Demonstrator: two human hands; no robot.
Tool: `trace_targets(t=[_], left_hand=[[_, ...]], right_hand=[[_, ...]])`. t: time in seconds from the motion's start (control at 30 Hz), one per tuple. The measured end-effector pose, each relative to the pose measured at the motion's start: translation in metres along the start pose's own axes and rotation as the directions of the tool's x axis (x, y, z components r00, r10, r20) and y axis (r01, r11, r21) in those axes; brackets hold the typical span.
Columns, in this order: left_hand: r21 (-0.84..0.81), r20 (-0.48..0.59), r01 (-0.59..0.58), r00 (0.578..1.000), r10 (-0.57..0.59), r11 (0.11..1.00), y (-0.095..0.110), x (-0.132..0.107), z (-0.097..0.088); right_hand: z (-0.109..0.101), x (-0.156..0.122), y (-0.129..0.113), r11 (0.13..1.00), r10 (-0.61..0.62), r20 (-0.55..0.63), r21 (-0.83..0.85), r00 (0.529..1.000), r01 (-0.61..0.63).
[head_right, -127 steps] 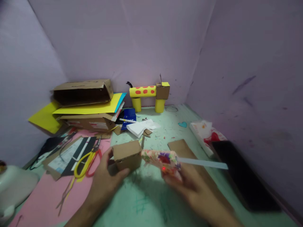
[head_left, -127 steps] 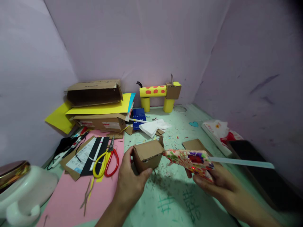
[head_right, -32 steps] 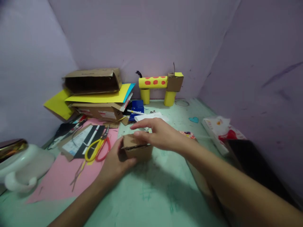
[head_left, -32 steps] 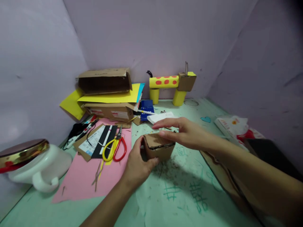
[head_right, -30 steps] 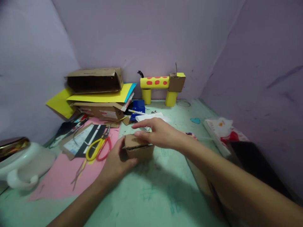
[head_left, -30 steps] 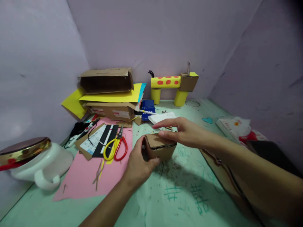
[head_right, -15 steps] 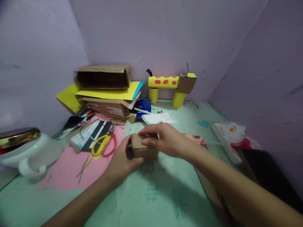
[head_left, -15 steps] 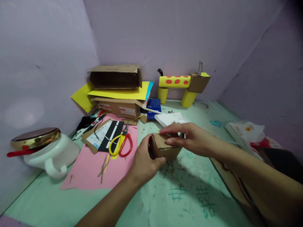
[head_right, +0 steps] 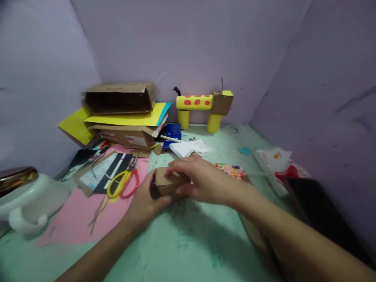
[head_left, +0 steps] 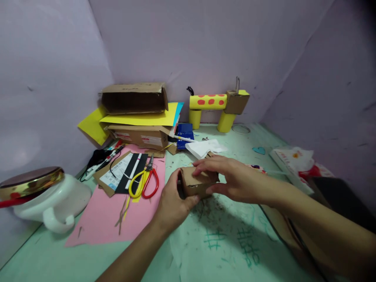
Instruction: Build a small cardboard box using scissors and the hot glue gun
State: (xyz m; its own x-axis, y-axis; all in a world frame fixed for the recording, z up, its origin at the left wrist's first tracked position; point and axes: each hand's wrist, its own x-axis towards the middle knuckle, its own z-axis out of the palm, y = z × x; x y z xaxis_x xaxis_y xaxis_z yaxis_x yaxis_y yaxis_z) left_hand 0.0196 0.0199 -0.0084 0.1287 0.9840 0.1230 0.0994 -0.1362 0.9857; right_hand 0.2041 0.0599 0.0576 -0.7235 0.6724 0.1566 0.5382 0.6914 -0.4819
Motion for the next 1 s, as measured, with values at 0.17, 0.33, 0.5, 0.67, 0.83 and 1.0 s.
trace_targets(t=[0.17,0.33,0.5,0.67,0.83,1.0], left_hand=[[0.051,0.014,0.039,0.999,-0.040,0.998,0.001,-0.001,-0.002],[0.273,-0.066,-0.134,0.985,0.158,0.952,-0.009,-0.007,-0.012],[0.599,0.043,-0.491,0.808,0.587,0.632,-0.004,-0.010,-0.017],[0.689,0.206,-0.612,0.679,0.705,0.389,0.002,-0.007,-0.009],[0.760,0.271,-0.587,0.675,0.686,0.278,0.005,-0.007,-0.005],[0.804,0.294,-0.560,0.667,0.685,0.199,0.007,-0.009,-0.004]], right_hand=[[0.010,-0.004,0.002,0.993,-0.104,-0.129,-0.076,0.986,0.094],[0.015,-0.008,0.002,0.992,-0.113,-0.188,-0.074,0.976,0.101],[0.019,-0.010,0.006,0.998,-0.059,-0.222,-0.017,0.973,0.057],[0.014,-0.009,0.005,0.998,0.058,-0.160,0.044,0.985,-0.052],[0.005,-0.012,0.010,1.000,0.013,-0.135,0.028,0.991,-0.009],[0.000,-0.015,0.026,0.990,0.115,-0.182,-0.056,0.977,-0.127]])
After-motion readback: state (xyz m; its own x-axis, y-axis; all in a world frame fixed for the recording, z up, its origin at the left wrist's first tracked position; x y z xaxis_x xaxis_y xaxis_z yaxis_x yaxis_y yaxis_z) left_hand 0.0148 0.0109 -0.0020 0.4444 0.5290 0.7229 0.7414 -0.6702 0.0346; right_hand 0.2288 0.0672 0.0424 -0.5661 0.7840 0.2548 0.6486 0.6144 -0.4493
